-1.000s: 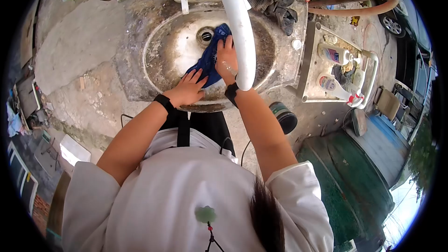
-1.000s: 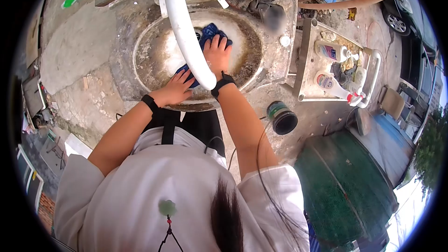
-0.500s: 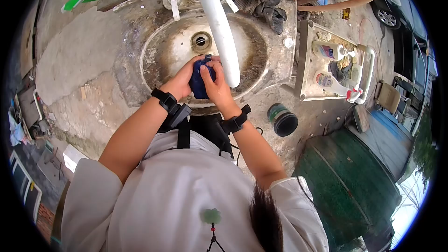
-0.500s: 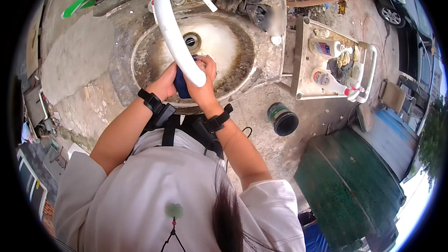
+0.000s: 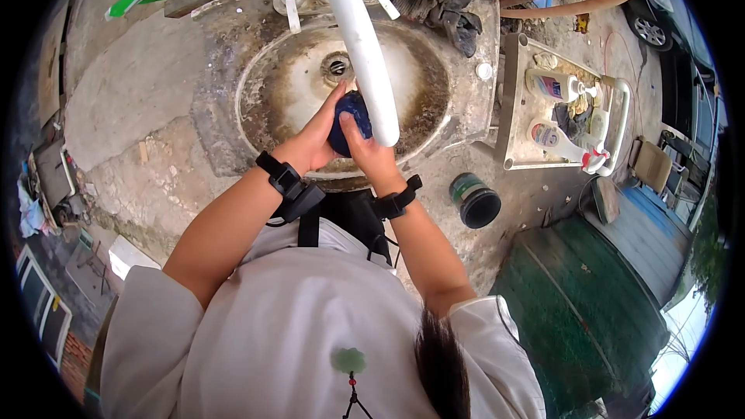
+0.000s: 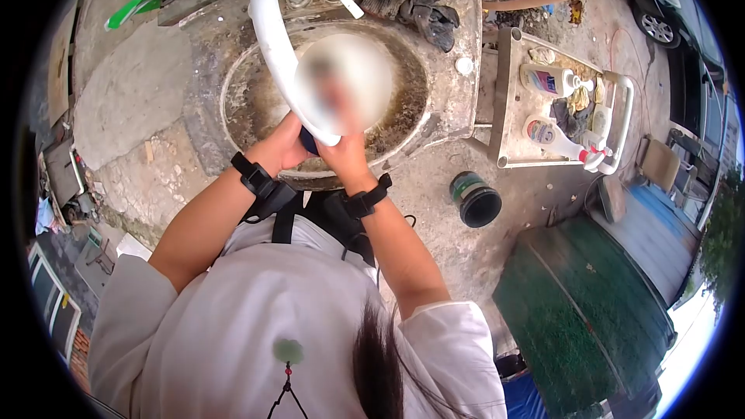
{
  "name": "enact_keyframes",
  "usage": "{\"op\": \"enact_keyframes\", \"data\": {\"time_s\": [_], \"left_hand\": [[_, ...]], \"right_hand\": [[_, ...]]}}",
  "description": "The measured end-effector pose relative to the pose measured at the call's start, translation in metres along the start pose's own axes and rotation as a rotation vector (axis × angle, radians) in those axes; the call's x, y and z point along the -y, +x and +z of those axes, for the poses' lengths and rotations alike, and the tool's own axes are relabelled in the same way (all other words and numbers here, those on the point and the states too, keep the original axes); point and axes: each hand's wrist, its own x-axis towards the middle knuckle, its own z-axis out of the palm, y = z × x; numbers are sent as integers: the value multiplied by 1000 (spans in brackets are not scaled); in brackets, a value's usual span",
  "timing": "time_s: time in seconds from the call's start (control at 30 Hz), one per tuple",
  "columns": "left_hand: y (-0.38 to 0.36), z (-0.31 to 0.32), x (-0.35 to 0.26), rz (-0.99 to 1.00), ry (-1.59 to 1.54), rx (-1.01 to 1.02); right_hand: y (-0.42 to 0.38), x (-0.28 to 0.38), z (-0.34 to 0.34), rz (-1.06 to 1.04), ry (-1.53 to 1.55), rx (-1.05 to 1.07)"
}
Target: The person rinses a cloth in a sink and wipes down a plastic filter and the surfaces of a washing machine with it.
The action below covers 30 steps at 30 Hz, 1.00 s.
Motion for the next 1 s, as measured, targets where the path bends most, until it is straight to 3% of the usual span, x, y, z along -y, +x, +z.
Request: {"op": "enact_keyframes", "data": {"time_s": [0.07,0.13,0.17,0.3,0.4,0.47,0.57,0.73,0.77,0.87,0.93,0.97,1.0], "left_hand": [[-1,7,5,53,11,-6],[10,9,16,239,100,-65],[15,9,21,324,130,-74],[15,13,15,387,222,-212],[69,-33,43,758,674,-307],[79,-43,47,852,882,-334],[38,-11,21,707,871,-370],[38,-16,27,777,964,-332],[44,-23,27,705,912,-293],[52,-34,28,506,630,-164],[31,-17,11,406,271,-69],[27,-22,-4,195,202,-19],[35,-39,-9,58,-81,221]], "right_hand": [[2,-11,-1,13,-24,34],[6,-15,3,157,172,30],[8,-18,5,109,165,8],[12,1,11,287,325,-116],[17,21,18,377,509,-248],[15,18,20,366,540,-283],[11,6,23,459,588,-356],[11,1,28,577,700,-461],[11,1,29,588,699,-467],[14,6,16,554,606,-273],[10,-7,22,274,37,-169],[8,-13,25,140,-120,-101],[8,-12,28,-2,-273,-55]]}}
